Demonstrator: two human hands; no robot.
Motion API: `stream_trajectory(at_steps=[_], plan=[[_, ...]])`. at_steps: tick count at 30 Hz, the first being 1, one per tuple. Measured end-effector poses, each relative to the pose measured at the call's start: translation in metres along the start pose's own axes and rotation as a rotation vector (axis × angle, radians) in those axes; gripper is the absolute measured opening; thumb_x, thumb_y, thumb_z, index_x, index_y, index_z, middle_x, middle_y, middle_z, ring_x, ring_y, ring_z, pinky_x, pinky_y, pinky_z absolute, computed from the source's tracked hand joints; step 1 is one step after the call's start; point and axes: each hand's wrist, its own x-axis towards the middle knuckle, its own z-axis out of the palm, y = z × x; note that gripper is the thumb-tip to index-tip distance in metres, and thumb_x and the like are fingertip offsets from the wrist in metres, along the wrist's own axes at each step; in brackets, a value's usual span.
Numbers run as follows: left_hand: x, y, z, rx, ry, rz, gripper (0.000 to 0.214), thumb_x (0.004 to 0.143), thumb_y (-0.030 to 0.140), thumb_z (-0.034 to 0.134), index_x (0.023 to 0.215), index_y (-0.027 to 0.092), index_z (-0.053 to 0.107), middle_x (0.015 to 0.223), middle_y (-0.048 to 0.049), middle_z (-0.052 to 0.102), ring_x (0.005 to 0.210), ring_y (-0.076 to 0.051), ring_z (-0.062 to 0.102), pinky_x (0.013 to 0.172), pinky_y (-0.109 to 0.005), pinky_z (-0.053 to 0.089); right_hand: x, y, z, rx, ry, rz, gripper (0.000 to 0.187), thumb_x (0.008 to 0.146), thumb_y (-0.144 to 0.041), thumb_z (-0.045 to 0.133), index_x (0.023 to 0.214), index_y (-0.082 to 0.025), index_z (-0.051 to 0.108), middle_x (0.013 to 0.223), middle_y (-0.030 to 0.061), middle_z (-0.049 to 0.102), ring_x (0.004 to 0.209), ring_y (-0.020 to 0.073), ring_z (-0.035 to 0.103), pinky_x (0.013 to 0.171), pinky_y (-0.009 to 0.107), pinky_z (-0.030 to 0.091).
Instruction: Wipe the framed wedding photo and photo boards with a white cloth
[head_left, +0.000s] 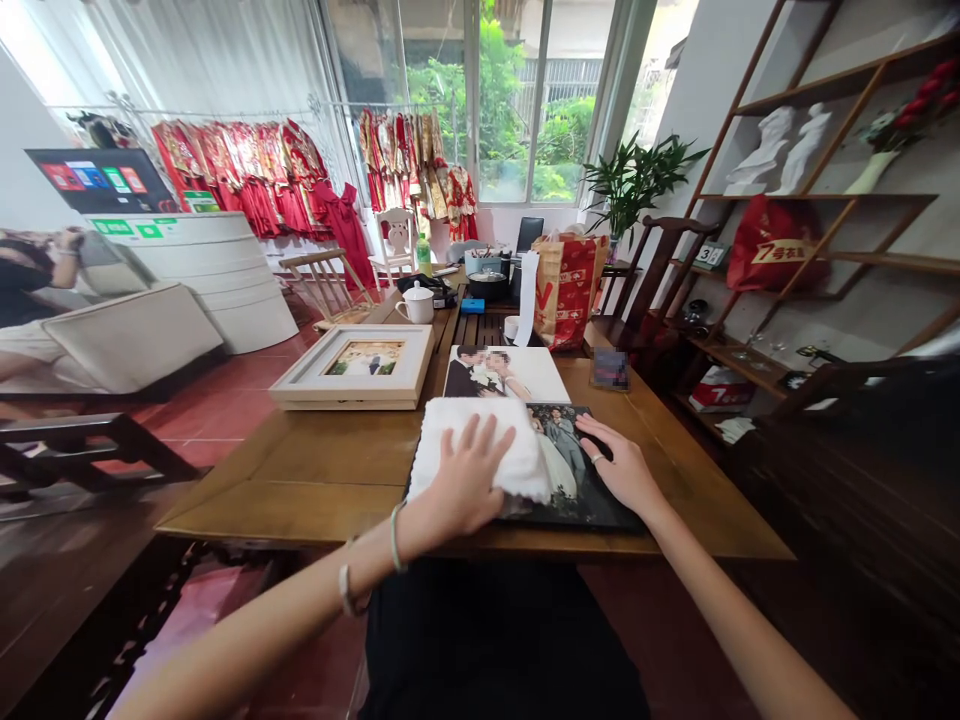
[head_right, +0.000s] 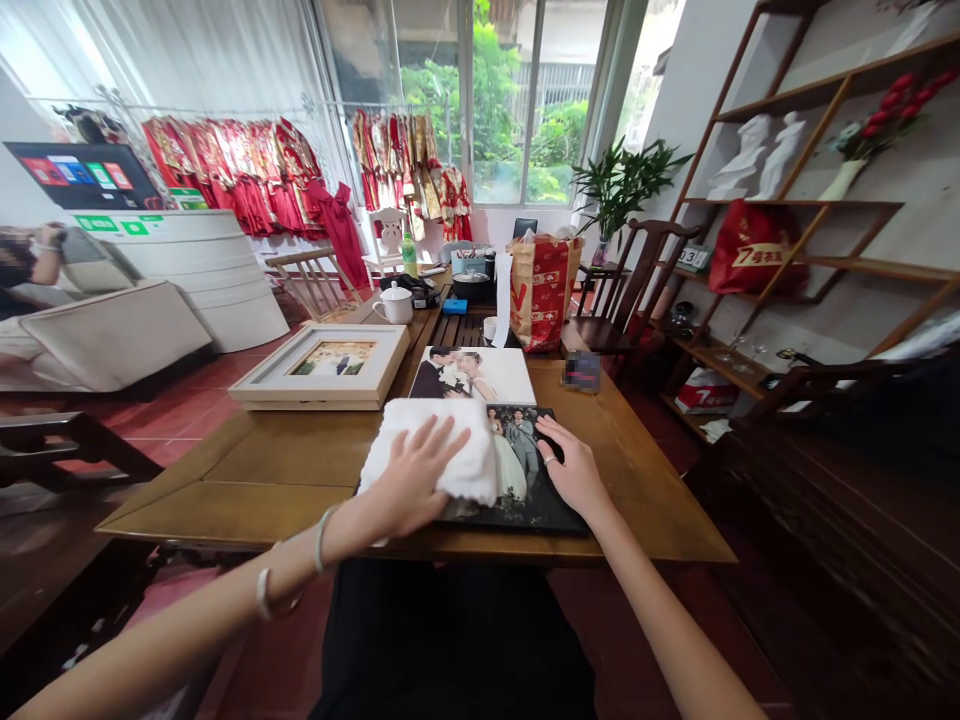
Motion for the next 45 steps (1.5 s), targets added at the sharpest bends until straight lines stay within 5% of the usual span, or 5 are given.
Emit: stream_trajectory(at_steps=[7,23,27,38,45], plan=[[-0.080,0.040,-0.014,-0.061,-0.198,0.072,0.098,0.061,0.016,0.054,0.149,0.029,0.011,0.156,-0.0055,0.002,0.141,-0.036,-0.001,0.108,-0.064,0.007,0.004,0.004,-0.006,0.014,-0.012,-0.002,0.032,0.084,-0.031,0.053,0.110,-0.020,0.068,0.124,0.0086,0.064,0.122,0.0251,0.053,0.108,0.046,0.037],[0.039,-0.063,-0.017,0.060,0.067,0.002,0.067,0.081,0.026,0.046,0.145,0.025,0.027,0.151,-0.0099,0.027,0.137,-0.034,0.021,0.102,-0.061,0.024,0.004,-0.006,0.001,0.002,-0.013,-0.013,0.033,0.084,-0.032,0.054,0.111,-0.020,0.067,0.124,0.0094,0.063,0.123,0.0258,0.053,0.108,0.048,0.037],[0.024,-0.055,-0.017,0.044,0.043,0.021,0.072,0.077,0.019,0.045,0.146,0.027,0.024,0.153,-0.0075,0.020,0.140,-0.032,0.015,0.105,-0.060,0.019,0.005,-0.006,-0.002,0.006,-0.007,-0.015,0.032,0.084,-0.032,0.054,0.111,-0.022,0.068,0.124,0.0083,0.064,0.122,0.0254,0.053,0.107,0.048,0.038],[-0.094,-0.001,-0.017,-0.036,-0.145,0.046,0.106,0.048,0.010,0.045,0.147,0.033,0.016,0.156,0.0012,0.001,0.142,-0.031,0.000,0.109,-0.061,0.008,0.002,-0.006,0.002,0.016,-0.003,-0.003,0.032,0.083,-0.032,0.055,0.110,-0.022,0.068,0.124,0.0080,0.064,0.122,0.0251,0.054,0.108,0.047,0.037],[-0.048,-0.026,-0.024,-0.007,-0.078,0.051,0.087,0.064,0.015,0.048,0.146,0.032,0.022,0.155,-0.0017,0.015,0.141,-0.031,0.010,0.107,-0.064,0.008,0.002,-0.009,0.003,0.010,0.001,-0.015,0.032,0.083,-0.032,0.054,0.110,-0.022,0.068,0.123,0.0084,0.065,0.121,0.0255,0.054,0.107,0.048,0.038]])
